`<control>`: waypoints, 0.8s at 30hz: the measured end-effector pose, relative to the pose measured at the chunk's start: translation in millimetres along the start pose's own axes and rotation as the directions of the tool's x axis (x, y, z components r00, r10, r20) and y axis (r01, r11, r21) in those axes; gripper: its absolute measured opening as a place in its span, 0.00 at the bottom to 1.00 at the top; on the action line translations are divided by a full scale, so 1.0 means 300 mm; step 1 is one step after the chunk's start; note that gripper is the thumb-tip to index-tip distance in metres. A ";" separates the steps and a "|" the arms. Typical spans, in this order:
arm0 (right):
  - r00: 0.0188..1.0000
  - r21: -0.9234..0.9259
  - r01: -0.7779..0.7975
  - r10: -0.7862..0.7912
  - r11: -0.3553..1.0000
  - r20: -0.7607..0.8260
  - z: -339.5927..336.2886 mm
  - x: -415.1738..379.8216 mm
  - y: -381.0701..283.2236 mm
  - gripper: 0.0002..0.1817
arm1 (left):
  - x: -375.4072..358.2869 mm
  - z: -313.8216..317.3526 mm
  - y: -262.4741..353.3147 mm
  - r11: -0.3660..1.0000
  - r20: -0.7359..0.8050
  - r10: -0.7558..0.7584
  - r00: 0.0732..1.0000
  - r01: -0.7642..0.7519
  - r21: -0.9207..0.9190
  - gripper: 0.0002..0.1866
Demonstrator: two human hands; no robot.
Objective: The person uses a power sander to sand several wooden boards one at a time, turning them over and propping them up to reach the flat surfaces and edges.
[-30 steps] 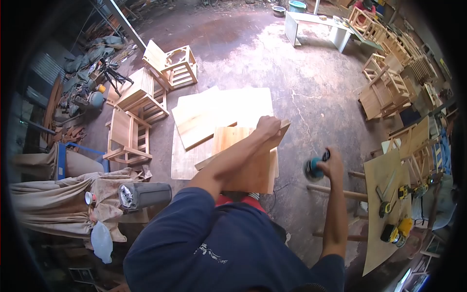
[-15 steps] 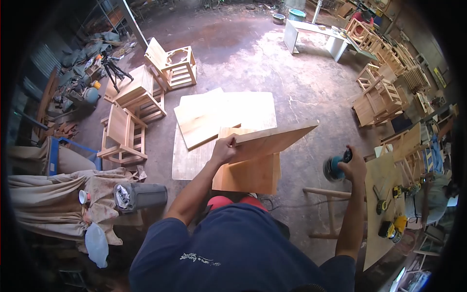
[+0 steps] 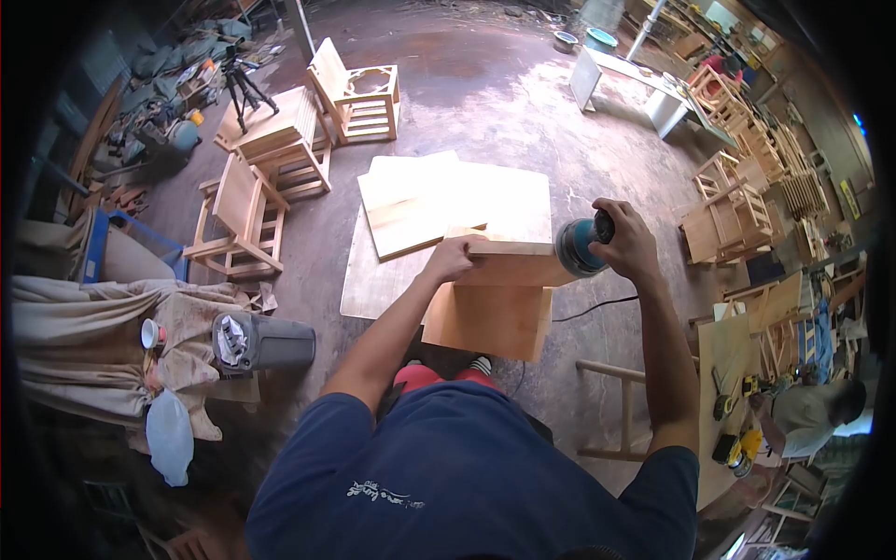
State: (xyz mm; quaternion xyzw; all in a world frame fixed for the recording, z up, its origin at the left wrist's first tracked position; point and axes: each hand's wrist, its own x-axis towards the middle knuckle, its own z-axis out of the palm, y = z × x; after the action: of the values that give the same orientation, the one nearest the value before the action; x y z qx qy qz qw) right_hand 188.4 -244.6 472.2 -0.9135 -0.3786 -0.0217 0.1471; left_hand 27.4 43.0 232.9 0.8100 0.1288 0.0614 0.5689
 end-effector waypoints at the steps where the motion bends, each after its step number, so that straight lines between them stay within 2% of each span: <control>1: 1.000 -0.009 0.006 -0.006 1.000 0.019 0.010 0.018 -0.019 0.38 | 0.007 -0.005 0.010 1.000 0.010 0.008 1.000 -0.009 0.029 0.23; 2: 0.999 -0.022 0.018 -0.018 1.000 0.026 0.030 0.031 -0.027 0.38 | 0.010 -0.018 0.016 0.985 0.018 -0.028 0.999 0.024 0.172 0.21; 5: 0.998 -0.060 0.043 -0.041 0.997 0.041 0.070 0.071 -0.048 0.38 | 0.049 -0.039 0.031 0.978 0.079 -0.115 0.990 0.099 0.186 0.19; 8: 0.998 -0.089 0.037 -0.032 0.995 0.057 0.079 0.083 -0.088 0.37 | 0.082 -0.048 0.015 0.975 0.029 -0.085 0.996 0.077 0.210 0.16; 14: 0.999 -0.122 0.042 -0.039 0.992 0.027 0.116 0.161 -0.102 0.36 | 0.093 -0.058 0.013 0.982 0.092 -0.131 0.987 0.116 0.149 0.23; 17: 0.997 -0.111 0.075 -0.073 0.991 0.019 0.124 0.178 -0.153 0.36 | 0.121 -0.046 -0.015 0.971 0.020 -0.099 0.995 0.092 0.222 0.24; 20: 0.995 -0.110 0.099 -0.097 0.989 0.022 0.148 0.213 -0.195 0.35 | 0.130 -0.056 -0.003 0.973 0.046 -0.194 0.980 0.186 0.134 0.24; 23: 0.990 -0.088 0.142 -0.141 0.986 0.013 0.168 0.235 -0.232 0.35 | 0.162 -0.006 -0.152 0.999 0.022 -0.023 0.999 0.022 0.048 0.20; 24: 0.988 -0.080 0.156 -0.156 0.984 0.005 0.175 0.238 -0.252 0.35 | 0.148 -0.014 -0.138 0.998 0.025 -0.047 0.999 0.046 0.047 0.20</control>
State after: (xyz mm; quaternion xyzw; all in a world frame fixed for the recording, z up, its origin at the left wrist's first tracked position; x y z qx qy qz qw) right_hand 182.8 -130.0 452.0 -0.8862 -0.4477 -0.0491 0.1083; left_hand 63.2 72.4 193.4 0.8206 0.1416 0.0347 0.5526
